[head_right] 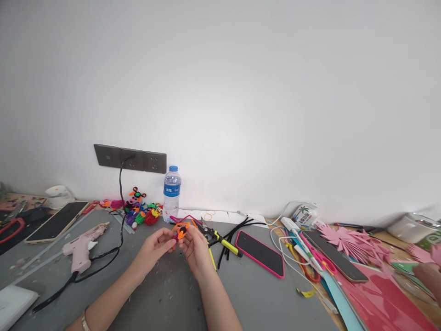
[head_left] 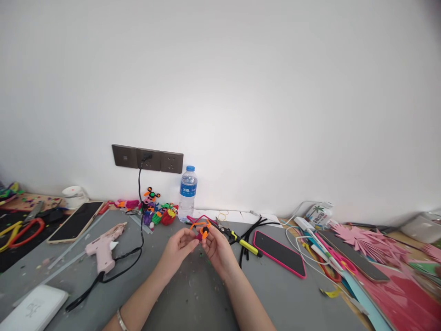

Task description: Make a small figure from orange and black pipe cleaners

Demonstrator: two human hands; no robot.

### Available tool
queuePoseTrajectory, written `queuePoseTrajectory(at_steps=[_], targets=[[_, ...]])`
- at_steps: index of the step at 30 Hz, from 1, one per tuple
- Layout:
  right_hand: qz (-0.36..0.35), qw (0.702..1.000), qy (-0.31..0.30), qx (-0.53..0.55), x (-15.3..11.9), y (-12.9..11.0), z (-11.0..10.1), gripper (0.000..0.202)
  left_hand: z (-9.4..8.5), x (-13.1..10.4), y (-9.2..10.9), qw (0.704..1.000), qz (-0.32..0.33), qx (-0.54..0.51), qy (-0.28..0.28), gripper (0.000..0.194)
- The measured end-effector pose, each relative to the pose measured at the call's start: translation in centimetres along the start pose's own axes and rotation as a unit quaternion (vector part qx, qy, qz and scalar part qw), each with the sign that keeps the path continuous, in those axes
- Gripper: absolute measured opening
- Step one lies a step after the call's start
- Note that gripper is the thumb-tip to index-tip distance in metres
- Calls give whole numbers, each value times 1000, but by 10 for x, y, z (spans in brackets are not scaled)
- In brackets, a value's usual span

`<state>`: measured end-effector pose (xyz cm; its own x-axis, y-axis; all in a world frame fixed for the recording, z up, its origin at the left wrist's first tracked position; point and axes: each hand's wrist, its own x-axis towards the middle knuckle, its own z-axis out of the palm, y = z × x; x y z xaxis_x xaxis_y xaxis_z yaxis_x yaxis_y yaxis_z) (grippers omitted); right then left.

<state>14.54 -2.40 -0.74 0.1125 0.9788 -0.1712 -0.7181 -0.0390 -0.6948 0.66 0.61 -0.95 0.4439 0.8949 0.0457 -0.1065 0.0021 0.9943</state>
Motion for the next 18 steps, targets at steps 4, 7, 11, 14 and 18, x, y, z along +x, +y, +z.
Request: queuePoseTrajectory(at_steps=[4, 7, 11, 14, 18], targets=[[2, 1000, -17, -19, -1, 1, 1, 29, -1, 0, -1, 1000, 2, 3, 4, 26], [3, 999, -25, -26, -1, 1, 1, 30, -2, 1, 1, 1000, 6, 3, 18, 26], [7, 1000, 5, -16, 0, 2, 0, 33, -3, 0, 4, 998, 28, -7, 50, 24], [10, 1000, 18, -20, 1, 4, -2, 33, -4, 1, 4, 996, 45, -3, 82, 25], [19, 999, -9, -50, -2, 5, 0, 30, -6, 3, 4, 992, 68, 8, 104, 29]])
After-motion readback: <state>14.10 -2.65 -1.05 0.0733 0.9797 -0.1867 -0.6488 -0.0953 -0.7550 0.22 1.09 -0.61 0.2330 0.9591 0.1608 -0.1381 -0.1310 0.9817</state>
